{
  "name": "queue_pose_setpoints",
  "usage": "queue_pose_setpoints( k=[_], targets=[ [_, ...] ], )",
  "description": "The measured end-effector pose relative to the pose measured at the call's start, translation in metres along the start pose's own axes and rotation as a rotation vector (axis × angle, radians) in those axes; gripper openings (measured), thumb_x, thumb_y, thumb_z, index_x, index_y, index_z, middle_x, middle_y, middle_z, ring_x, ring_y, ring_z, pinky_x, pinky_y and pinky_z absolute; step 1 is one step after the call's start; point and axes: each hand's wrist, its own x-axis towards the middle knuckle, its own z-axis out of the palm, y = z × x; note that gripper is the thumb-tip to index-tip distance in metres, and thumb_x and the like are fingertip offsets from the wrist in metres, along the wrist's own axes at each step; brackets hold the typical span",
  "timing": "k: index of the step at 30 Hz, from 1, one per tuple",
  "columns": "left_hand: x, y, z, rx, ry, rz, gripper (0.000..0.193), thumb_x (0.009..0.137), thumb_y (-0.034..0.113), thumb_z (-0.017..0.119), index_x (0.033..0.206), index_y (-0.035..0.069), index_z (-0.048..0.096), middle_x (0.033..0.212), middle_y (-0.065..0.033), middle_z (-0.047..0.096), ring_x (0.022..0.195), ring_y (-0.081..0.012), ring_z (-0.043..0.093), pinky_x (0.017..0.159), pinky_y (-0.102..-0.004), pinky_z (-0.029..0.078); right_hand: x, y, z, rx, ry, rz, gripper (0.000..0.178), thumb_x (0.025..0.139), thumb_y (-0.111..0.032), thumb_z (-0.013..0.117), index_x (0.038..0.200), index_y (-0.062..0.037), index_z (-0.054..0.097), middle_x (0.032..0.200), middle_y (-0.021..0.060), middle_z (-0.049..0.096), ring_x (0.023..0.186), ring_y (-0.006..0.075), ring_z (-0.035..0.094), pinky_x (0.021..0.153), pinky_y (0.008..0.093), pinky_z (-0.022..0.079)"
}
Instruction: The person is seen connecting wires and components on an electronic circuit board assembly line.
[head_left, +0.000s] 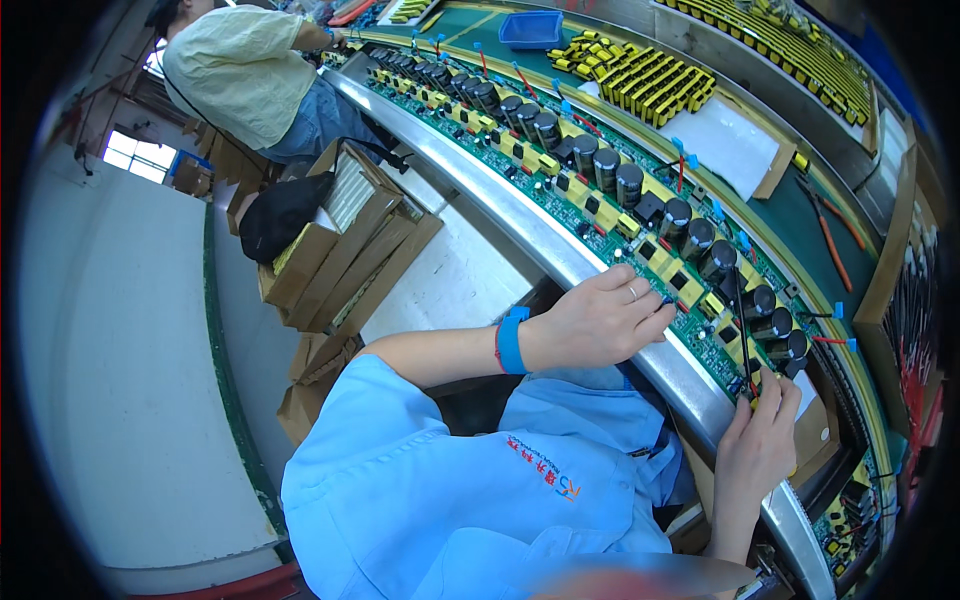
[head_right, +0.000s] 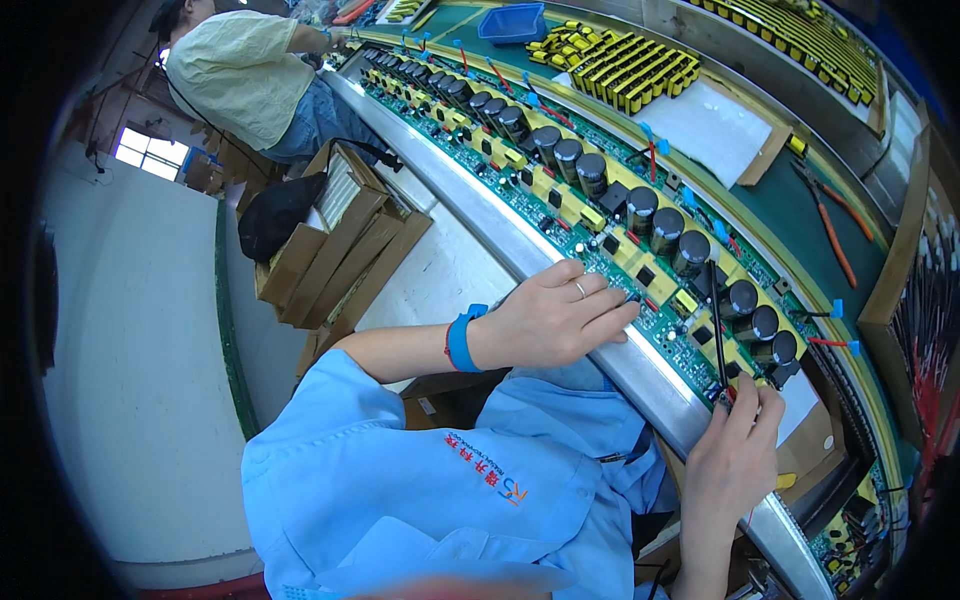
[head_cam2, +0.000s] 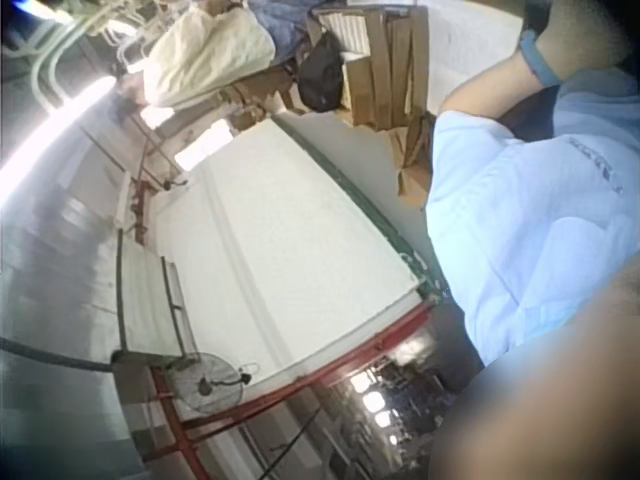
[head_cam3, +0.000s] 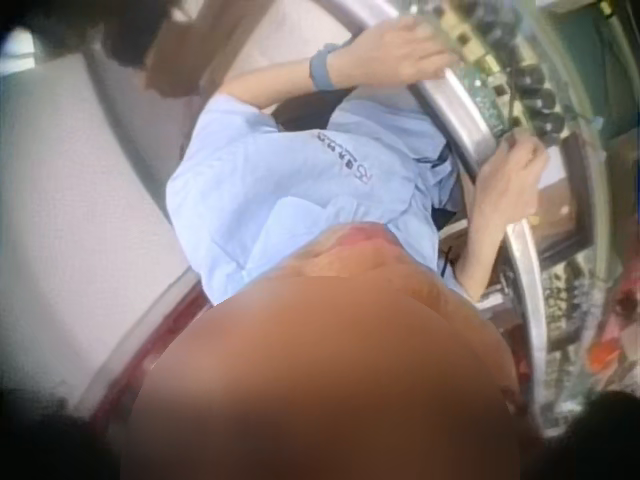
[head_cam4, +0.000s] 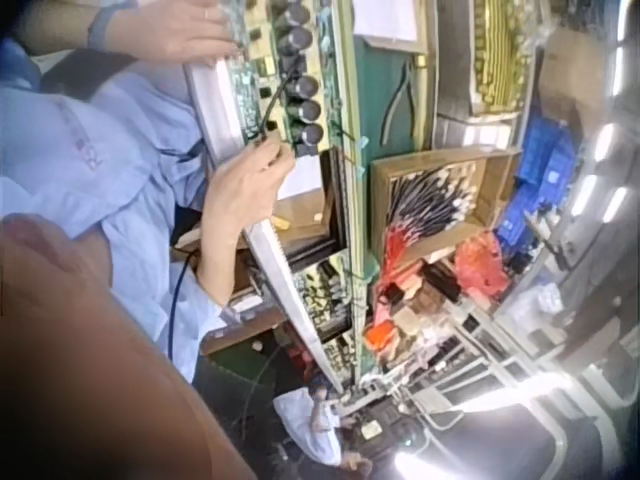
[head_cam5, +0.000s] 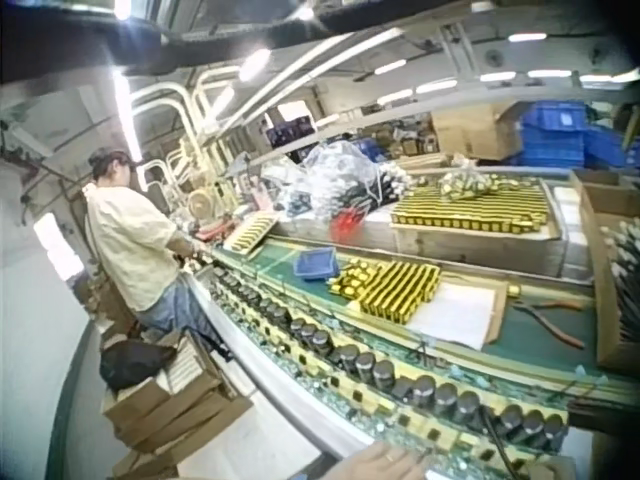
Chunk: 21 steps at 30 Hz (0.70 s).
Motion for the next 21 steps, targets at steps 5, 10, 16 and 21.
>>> queue_pose_setpoints(
  k=[5,10,16,21],
  targets=[
    [-0.011,0.001,0.006,0.000,0.012,-0.048,0.035,0.086,0.030,0.066,0.110,0.005,0.064,0.102,-0.0077,0.066,0.097,-0.0197,0.060,0.084,-0.0342,0.043,-0.023,0.011,-0.019,-0.066,-0.079,0.019,0.039,0.084,-0.004,0.063,0.122,-0.0014,0.055,0.103,0.0133,0.056,0.086,0.0329,0.061,0.069,0.0398,0.049],
    [-0.015,0.005,0.009,-0.090,0.025,-0.141,0.039,0.083,0.031,0.069,0.112,0.006,0.064,0.108,-0.0085,0.067,0.101,-0.0195,0.061,0.090,-0.0394,0.041,-0.040,0.024,-0.038,-0.084,-0.139,-0.022,0.025,0.089,-0.005,0.059,0.113,0.0006,0.059,0.088,0.0148,0.056,0.080,0.0334,0.057,0.068,0.0414,0.045],
    [-0.010,0.007,0.007,-0.285,-0.064,-0.239,0.043,0.078,0.028,0.072,0.114,0.006,0.064,0.111,-0.0076,0.067,0.101,-0.0201,0.062,0.100,-0.0460,0.033,-0.042,0.037,-0.043,-0.068,-0.159,0.001,0.019,0.088,-0.003,0.058,0.107,0.0011,0.060,0.082,0.0152,0.055,0.074,0.0341,0.056,0.066,0.0426,0.044],
    [-0.004,-0.004,0.008,-0.364,-0.195,-0.165,0.042,0.082,0.030,0.070,0.116,0.006,0.064,0.113,-0.0073,0.068,0.099,-0.0190,0.063,0.103,-0.0449,0.027,-0.021,0.040,-0.037,-0.068,-0.196,-0.057,0.025,0.076,0.001,0.059,0.101,-0.0002,0.061,0.082,0.0132,0.055,0.069,0.0301,0.054,0.062,0.0408,0.042]
  ],
)
